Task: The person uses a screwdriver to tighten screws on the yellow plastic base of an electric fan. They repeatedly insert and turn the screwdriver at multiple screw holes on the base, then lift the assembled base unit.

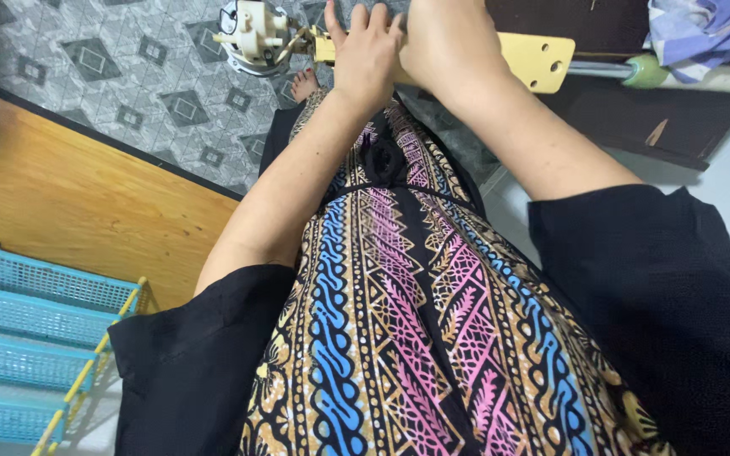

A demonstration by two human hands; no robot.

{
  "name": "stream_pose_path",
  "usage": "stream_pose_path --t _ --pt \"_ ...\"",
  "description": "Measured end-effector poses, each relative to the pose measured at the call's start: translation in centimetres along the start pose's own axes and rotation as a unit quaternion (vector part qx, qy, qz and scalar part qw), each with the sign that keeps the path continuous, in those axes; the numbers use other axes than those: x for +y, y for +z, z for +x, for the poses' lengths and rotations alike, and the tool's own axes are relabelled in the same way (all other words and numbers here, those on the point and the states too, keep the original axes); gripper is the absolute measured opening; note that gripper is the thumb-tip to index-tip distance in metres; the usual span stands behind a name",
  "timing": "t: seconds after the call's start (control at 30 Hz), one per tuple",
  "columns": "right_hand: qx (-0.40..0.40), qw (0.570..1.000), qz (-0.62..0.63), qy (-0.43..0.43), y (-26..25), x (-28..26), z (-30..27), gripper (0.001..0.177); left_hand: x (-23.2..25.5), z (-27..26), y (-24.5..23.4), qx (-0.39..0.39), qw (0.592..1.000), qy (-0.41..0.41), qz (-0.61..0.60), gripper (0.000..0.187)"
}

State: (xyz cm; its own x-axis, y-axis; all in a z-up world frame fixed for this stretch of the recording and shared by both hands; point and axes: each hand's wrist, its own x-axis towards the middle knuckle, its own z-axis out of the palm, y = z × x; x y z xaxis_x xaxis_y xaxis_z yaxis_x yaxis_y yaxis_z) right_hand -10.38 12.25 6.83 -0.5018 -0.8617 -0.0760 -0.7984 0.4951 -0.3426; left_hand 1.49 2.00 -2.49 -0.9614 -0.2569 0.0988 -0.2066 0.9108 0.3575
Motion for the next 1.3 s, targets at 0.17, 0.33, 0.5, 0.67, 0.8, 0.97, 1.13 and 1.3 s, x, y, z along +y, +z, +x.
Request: stream_pose_path --t 0.17,0.33,0.5,0.67,0.8,0.97,1.13,1.3 --pt "0.009 0.926 0.171 0.336 1.7 2.3 0.0 0.032 -0.1 -0.3 0.7 0.022 1.0 -0.004 -0.007 0.052" --pt "0.134 0.808 0.409 0.402 0.6 1.1 -3.5 0.02 0.1 0.5 0.6 0.028 0.999 -0.006 -0.03 0.033" --pt "0.123 0.986 0.099 0.05 -3.4 1.0 -5.2 0.042 -0.1 -0.2 0.3 0.024 1.0 0.0 0.01 0.037" --pt "-0.086 0.987 0.043 0.131 -6.2 1.6 -8.0 0.017 0.6 -0.3 0.7 -0.001 1.0 -0.005 0.026 0.047" --pt "-0.024 0.993 -0.095 -0.061 -6.8 2.4 -8.4 0.009 0.6 -0.5 0.4 -0.006 0.999 -0.006 0.051 0.066" --pt "-0.008 0.993 -0.055 -0.106 -7.5 4.2 -7.6 0.01 1.0 -0.9 -0.6 -0.013 1.0 -0.003 0.027 0.083" --pt "-0.015 0.991 -0.054 -0.12 -7.2 4.7 -7.2 0.007 0.8 -1.3 -1.6 -0.051 0.999 0.0 -0.004 0.093" --pt "-0.016 0.991 -0.052 -0.126 -6.8 4.8 -6.2 0.006 0.6 -0.6 -2.1 -0.068 0.997 0.006 -0.023 0.086"
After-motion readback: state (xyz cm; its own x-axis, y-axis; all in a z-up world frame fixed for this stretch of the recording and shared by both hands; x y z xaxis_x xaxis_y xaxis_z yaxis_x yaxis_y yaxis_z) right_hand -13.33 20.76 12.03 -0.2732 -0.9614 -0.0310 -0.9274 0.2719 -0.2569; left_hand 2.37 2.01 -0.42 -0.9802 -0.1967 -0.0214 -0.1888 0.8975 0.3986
